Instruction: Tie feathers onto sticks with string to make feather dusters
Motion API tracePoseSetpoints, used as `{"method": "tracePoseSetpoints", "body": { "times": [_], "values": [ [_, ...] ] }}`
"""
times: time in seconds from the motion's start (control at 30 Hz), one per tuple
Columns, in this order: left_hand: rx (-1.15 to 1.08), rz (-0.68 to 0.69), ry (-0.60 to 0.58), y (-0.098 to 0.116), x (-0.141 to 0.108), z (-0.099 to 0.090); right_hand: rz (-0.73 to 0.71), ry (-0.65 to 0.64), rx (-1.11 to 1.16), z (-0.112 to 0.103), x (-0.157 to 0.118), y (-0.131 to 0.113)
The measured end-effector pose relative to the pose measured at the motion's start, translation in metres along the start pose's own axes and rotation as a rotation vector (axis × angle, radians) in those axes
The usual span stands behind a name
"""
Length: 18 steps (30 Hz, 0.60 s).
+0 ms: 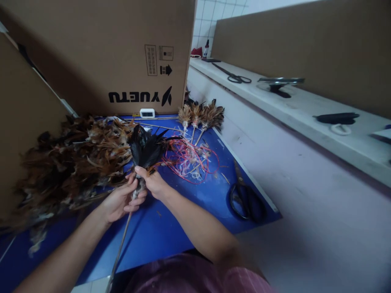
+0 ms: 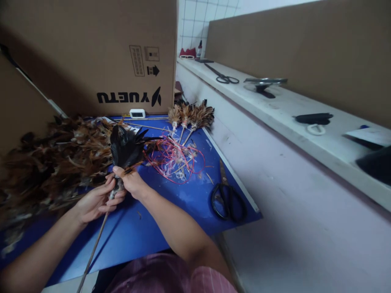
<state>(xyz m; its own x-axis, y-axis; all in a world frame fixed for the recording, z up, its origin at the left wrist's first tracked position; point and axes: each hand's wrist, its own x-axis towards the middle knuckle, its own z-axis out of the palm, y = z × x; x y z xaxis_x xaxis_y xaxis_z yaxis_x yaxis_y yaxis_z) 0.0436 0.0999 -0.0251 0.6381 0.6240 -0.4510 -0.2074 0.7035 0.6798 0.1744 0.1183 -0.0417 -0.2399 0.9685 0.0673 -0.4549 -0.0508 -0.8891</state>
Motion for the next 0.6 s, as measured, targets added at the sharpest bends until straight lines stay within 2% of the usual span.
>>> {"method": "tracePoseSetpoints", "body": {
  "times": [0.27, 0.43, 0.53, 0.6],
  "values": [
    [0.102, 0.025, 0.034, -0.002, -0.007, -0.009, 0.087, -0.085, -0.059, 0.000, 0.005, 0.007],
    [0.089, 0.110, 0.059, 0.003, -0.013, -0.011, 0.088, -0.149, -0.137, 0.007, 0.012, -0.005],
    [0.058, 0.163, 0.053, 0.009, -0.016, -0.012, 0.024, -0.139, -0.235, -0.013, 0.024, -0.025],
    [0.032, 0.208, 0.051, 0.013, -0.017, -0.014, -0.081, -0.009, -0.421, -0.041, 0.038, -0.044]
  ]
}}
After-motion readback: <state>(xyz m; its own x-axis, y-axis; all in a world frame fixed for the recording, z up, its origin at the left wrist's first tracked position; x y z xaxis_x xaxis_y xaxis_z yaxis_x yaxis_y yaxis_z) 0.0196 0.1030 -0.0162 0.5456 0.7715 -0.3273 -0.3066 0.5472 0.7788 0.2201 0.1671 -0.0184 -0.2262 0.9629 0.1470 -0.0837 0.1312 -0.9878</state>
